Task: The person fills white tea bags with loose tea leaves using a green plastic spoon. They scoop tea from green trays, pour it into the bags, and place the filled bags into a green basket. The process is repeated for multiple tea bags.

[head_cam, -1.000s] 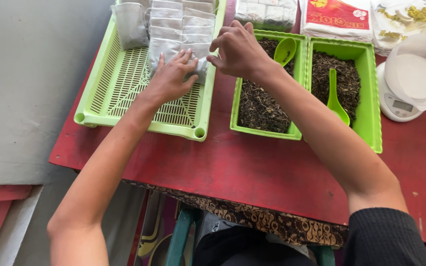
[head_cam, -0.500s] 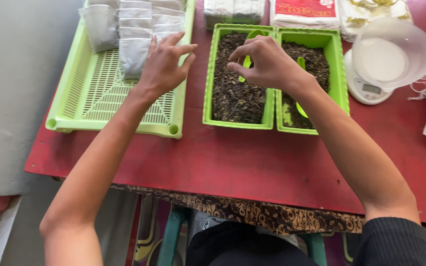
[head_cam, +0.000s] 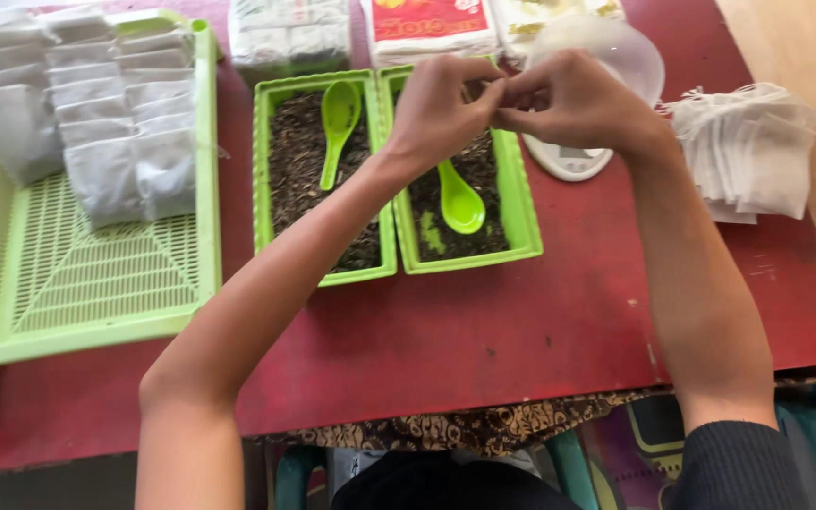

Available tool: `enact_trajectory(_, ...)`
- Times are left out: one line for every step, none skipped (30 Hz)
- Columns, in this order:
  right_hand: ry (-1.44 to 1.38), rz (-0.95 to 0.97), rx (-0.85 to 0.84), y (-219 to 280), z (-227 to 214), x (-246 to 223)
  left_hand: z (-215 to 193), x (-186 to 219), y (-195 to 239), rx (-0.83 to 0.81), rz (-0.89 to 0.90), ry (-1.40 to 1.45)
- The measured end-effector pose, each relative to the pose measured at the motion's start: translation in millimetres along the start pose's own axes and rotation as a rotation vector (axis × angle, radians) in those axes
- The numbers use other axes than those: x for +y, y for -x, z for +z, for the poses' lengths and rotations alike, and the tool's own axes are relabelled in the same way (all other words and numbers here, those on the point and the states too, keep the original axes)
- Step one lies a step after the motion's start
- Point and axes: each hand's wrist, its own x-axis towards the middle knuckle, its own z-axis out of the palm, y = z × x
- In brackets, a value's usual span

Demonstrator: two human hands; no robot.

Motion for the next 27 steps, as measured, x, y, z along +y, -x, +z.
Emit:
enact_trajectory(0.003,0.008,0.006,9.2,-10.2,11.3,14.3,7.1,-10.1,-0.005,0.007,0.006)
enact_trajectory(-0.085,0.052,-0.009,19.0,-18.4,21.9,28.0,14.2,-17.9,-0.042,-0.004,0.101)
enact_trajectory(-0.174,0.095,-0.023,29.0,-26.4,32.1,41.5,21.4,-25.4,-0.08,-0.015,0.196)
enact_trajectory(-0.17,0.104,-0.013,39.9,-36.2,33.9,62.3,21.3,-32.5,-0.088,-0.006,0.204)
enact_trajectory(-0.172,0.21,-0.007,50.9,-45.8,35.2,82.9,21.6,-39.2,-0.049,0.016,0.165)
enact_trajectory(-0.177,0.314,-0.005,62.2,-53.9,35.5,102.9,22.3,-43.6,-0.008,0.033,0.126)
enact_trajectory(-0.177,0.322,0.001,71.8,-60.5,48.5,119.1,25.1,-50.5,-0.015,0.038,0.133)
enact_trajectory(-0.204,0.358,0.01,81.5,-65.7,61.0,135.1,27.5,-55.2,-0.039,0.046,0.148)
enact_trajectory(-0.23,0.394,0.02,91.3,-70.7,73.0,150.8,30.1,-59.7,-0.063,0.054,0.164)
enact_trajectory(-0.228,0.4,0.027,98.5,-74.6,75.3,159.4,37.3,-62.8,-0.067,0.06,0.169)
enact_trajectory(-0.206,0.505,0.03,105.8,-78.5,77.1,167.7,44.8,-65.7,-0.116,-0.007,0.148)
enact_trajectory(-0.185,0.609,0.032,113.0,-82.1,78.7,175.5,52.2,-68.2,-0.167,-0.074,0.125)
enact_trajectory(-0.184,0.615,0.039,118.7,-83.5,88.4,186.4,54.4,-71.3,-0.171,-0.067,0.129)
enact_trajectory(-0.186,0.609,0.056,125.8,-83.7,97.9,198.0,56.7,-72.2,-0.211,-0.121,0.113)
enact_trajectory(-0.188,0.603,0.073,132.9,-83.4,107.2,209.4,59.0,-72.8,-0.25,-0.173,0.097)
enact_trajectory(-0.19,0.611,0.075,139.6,-82.8,115.9,221.2,59.5,-70.9,-0.257,-0.173,0.102)
enact_trajectory(-0.122,0.63,0.133,146.2,-82.0,124.0,232.5,60.1,-68.8,-0.252,-0.158,0.14)
enact_trajectory(-0.052,0.644,0.192,151.0,-82.1,132.2,242.6,60.2,-68.1,-0.243,-0.141,0.176)
enact_trajectory(-0.052,0.649,0.194,155.5,-77.6,135.7,251.8,60.1,-65.0,-0.247,-0.139,0.179)
enact_trajectory(-0.054,0.624,0.258,159.9,-74.1,139.2,261.3,60.4,-62.7,-0.208,-0.114,0.176)
enact_trajectory(-0.054,0.599,0.323,164.2,-70.6,142.5,270.5,60.8,-60.4,-0.168,-0.088,0.173)
enact_trajectory(-0.055,0.6,0.323,167.4,-66.6,146.6,277.1,58.8,-60.7,-0.169,-0.088,0.173)
enact_trajectory(-0.122,0.562,0.396,170.5,-62.6,150.6,283.6,57.0,-61.1,-0.16,-0.091,0.17)
enact_trajectory(-0.189,0.522,0.469,173.5,-58.5,154.8,290.0,54.8,-61.6,-0.152,-0.093,0.165)
enact_trajectory(-0.19,0.522,0.471,178.3,-57.0,160.6,289.6,57.6,-60.8,-0.153,-0.092,0.164)
enact_trajectory(-0.159,0.516,0.532,181.7,-55.7,166.5,288.3,59.6,-60.5,-0.169,-0.114,0.161)
enact_trajectory(-0.129,0.508,0.594,185.0,-54.4,172.3,286.8,61.7,-60.2,-0.186,-0.135,0.158)
